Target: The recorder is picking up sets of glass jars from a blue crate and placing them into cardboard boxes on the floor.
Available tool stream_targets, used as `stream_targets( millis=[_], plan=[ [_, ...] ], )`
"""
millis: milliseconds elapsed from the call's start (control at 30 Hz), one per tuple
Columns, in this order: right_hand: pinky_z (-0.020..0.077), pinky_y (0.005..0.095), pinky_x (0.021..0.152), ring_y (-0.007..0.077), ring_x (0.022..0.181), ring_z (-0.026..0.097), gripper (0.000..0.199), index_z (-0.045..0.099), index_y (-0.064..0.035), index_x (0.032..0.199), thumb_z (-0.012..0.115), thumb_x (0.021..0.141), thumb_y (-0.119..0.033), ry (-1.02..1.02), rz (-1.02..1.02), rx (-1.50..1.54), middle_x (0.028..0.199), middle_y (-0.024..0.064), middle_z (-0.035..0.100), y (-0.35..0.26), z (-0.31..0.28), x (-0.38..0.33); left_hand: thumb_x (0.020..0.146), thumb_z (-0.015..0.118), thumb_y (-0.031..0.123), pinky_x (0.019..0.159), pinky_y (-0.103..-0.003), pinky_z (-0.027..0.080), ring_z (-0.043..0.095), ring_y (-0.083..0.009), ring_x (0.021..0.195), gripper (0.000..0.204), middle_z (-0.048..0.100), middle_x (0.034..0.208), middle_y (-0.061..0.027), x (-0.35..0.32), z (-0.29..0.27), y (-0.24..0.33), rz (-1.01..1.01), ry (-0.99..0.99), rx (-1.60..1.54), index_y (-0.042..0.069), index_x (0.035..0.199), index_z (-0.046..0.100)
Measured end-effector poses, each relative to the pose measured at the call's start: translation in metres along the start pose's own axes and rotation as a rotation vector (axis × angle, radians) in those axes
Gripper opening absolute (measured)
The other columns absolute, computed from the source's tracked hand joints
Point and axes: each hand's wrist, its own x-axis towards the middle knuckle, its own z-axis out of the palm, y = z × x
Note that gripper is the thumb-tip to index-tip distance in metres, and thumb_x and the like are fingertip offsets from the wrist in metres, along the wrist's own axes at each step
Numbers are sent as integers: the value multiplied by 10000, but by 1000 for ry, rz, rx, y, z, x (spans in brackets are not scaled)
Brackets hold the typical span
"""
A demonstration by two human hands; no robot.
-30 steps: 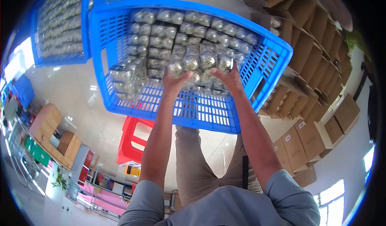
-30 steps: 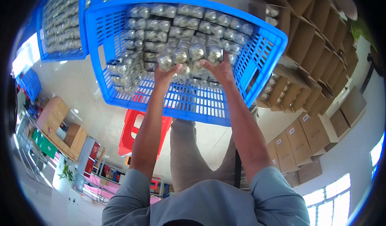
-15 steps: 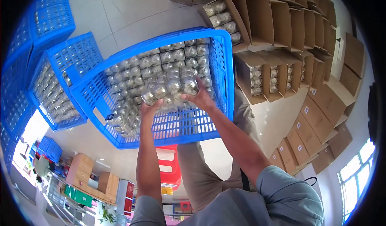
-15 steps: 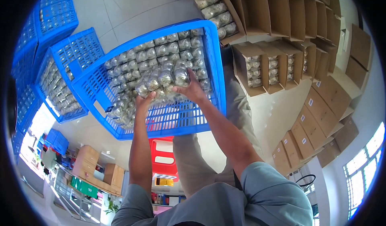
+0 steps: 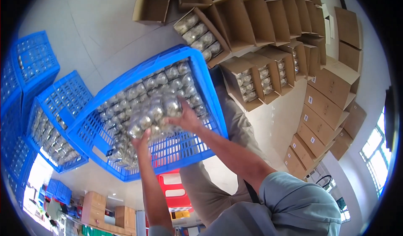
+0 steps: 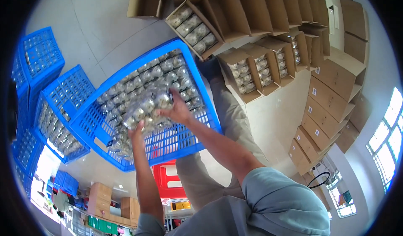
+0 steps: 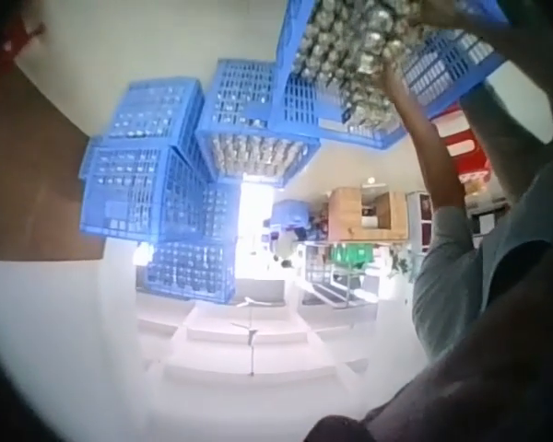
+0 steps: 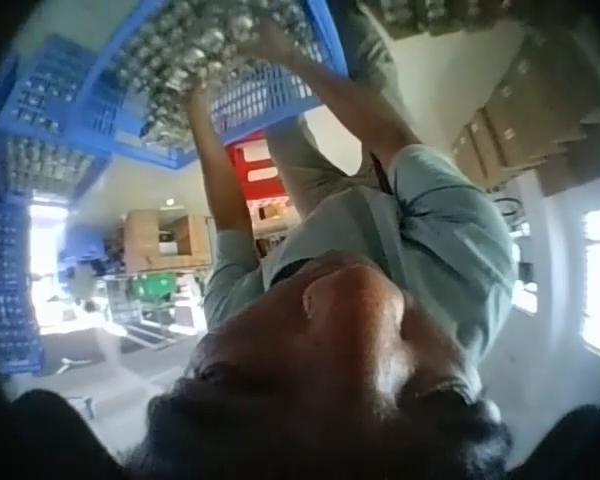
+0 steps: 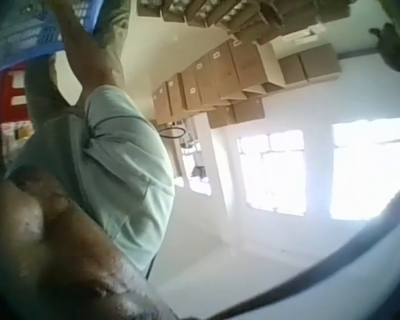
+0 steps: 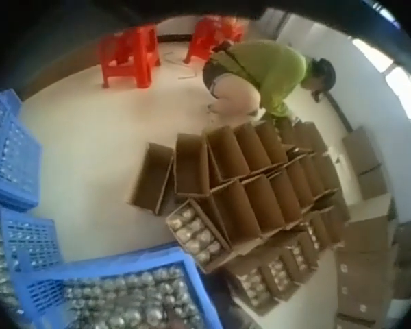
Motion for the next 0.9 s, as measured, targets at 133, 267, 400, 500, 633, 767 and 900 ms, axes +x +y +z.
stream_targets(
  millis=[133,267,400,500,633,767,900],
  plan=[
    [250,362,1130,288,1373,302,1159,136,20,1479,881,650,-297,-42,-37,253,1456,212,325,-79,-37,-79,647,824,76,1005,-377,427,532,-240,1151,890,493,1322,-128,-88,17,107,229,-12,28,-15,1402,363],
    [251,386,1129,268,1354,308,1109,145,-22,1483,872,660,-178,6,-108,413,1444,177,311,-149,-96,-135,569,878,148,1009,-400,432,485,-271,1211,1072,450,1344,-169,-150,65,229,418,-120,280,-51,1433,273],
    [376,372,1059,264,1293,394,1077,178,-49,1468,872,649,-147,214,-65,753,1408,152,346,-145,-173,-124,576,874,155,1014,-398,427,495,-275,1209,1057,465,1350,-179,-130,192,288,520,-399,436,-44,1430,285],
    [505,366,933,265,1130,551,1041,137,-67,1464,839,698,-144,358,-84,951,1322,164,453,-121,-230,-88,595,854,62,1010,-379,440,495,-253,1217,1004,463,1380,-156,-83,300,291,631,-572,698,18,1443,319],
    [489,348,921,223,1071,584,793,312,-20,1397,781,771,-149,477,-157,1099,1221,131,566,-57,-258,-13,556,875,241,1034,-364,415,516,-304,1236,1003,496,1369,-188,-13,421,277,716,-722,976,53,1411,387],
    [444,341,945,189,1076,570,569,489,7,1284,748,805,-157,557,-185,1164,1202,96,587,-28,-269,34,560,867,288,1046,-365,401,504,-300,1250,1011,492,1377,-183,34,474,260,780,-806,1122,52,1416,382],
    [435,337,956,189,1067,570,608,461,3,1302,755,795,-158,541,-158,1127,1194,92,589,-4,-284,62,560,875,289,1054,-366,390,495,-298,1264,1038,500,1372,-187,64,495,243,667,-874,1086,41,1428,362]
  ],
)
